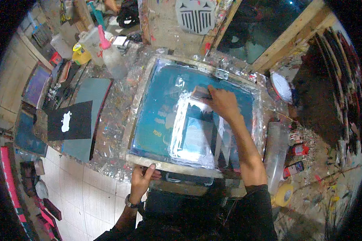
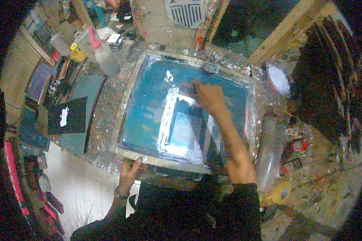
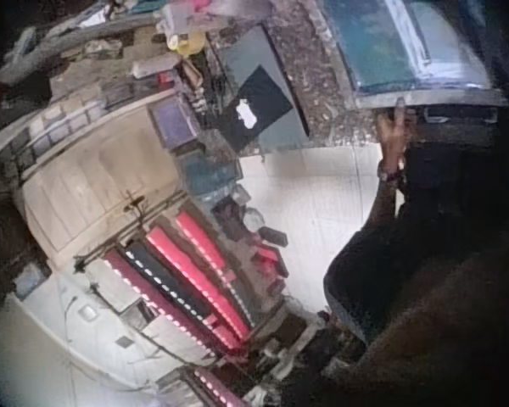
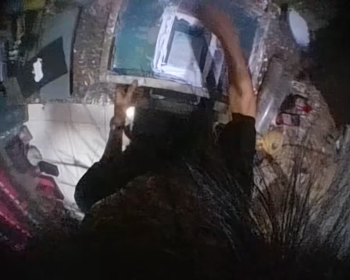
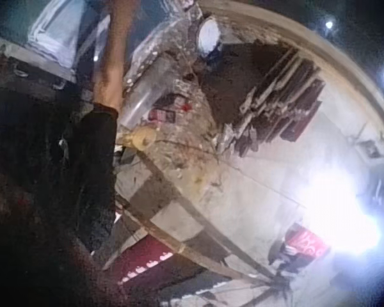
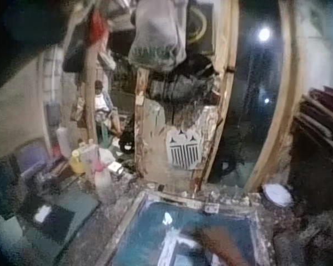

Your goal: The person performs screen printing by placing rectangular fabric pieces under a screen, applying white ink with a squeegee, and lifting the screen to reveal the printed design. The process is repeated for several pieces, including black and pink fabrics.

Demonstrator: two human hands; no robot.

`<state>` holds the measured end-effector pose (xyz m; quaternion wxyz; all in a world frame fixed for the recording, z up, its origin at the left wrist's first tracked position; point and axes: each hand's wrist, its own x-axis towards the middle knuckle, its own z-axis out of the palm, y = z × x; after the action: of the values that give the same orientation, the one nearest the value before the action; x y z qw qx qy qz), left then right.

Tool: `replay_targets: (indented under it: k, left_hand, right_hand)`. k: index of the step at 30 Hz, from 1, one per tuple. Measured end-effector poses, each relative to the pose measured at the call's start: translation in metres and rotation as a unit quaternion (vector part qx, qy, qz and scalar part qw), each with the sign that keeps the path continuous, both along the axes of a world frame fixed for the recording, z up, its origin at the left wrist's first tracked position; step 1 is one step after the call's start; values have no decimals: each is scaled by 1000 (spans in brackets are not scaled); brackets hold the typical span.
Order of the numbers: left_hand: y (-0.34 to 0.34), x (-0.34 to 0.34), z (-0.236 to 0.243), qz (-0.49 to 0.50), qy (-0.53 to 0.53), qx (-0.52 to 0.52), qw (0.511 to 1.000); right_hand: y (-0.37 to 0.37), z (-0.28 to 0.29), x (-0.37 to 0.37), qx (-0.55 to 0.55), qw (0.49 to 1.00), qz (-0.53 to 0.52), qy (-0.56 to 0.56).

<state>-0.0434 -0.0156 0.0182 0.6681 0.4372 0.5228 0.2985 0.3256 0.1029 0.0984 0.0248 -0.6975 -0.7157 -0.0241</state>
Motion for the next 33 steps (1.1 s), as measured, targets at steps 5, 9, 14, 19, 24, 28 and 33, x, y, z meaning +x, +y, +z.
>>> replay_targets:
  k: [5, 9, 14, 19, 24, 28, 33]
  left_hand:
    - [3, -5, 1, -21, 13, -19, 999]
    - [7, 1, 9, -30, 46, -8, 998]
    - [8, -3, 5, -16, 22, -26, 999]
    - [11, 5, 15, -10, 19, -41, 999]
    - [-1, -1, 2, 5, 50, 56, 997]
    - [-1, 2, 2, 14, -6, 12, 1000]
    - [-12, 8, -14, 82, -16, 147, 986]
  right_hand:
    - [-93, -43, -57, 94, 994, 0, -59]
    - [-160, -29, -93, 88, 994, 65, 0]
    - [-70, -3, -35, -129, 986, 64, 87]
    - [3, -3, -2, 25, 999, -14, 38]
    - [-97, -19, -68, -31, 999, 20, 24]
    - [-164, -19, -103, 2, 998, 42, 48]
    - [-173, -2, -110, 29, 997, 34, 64]
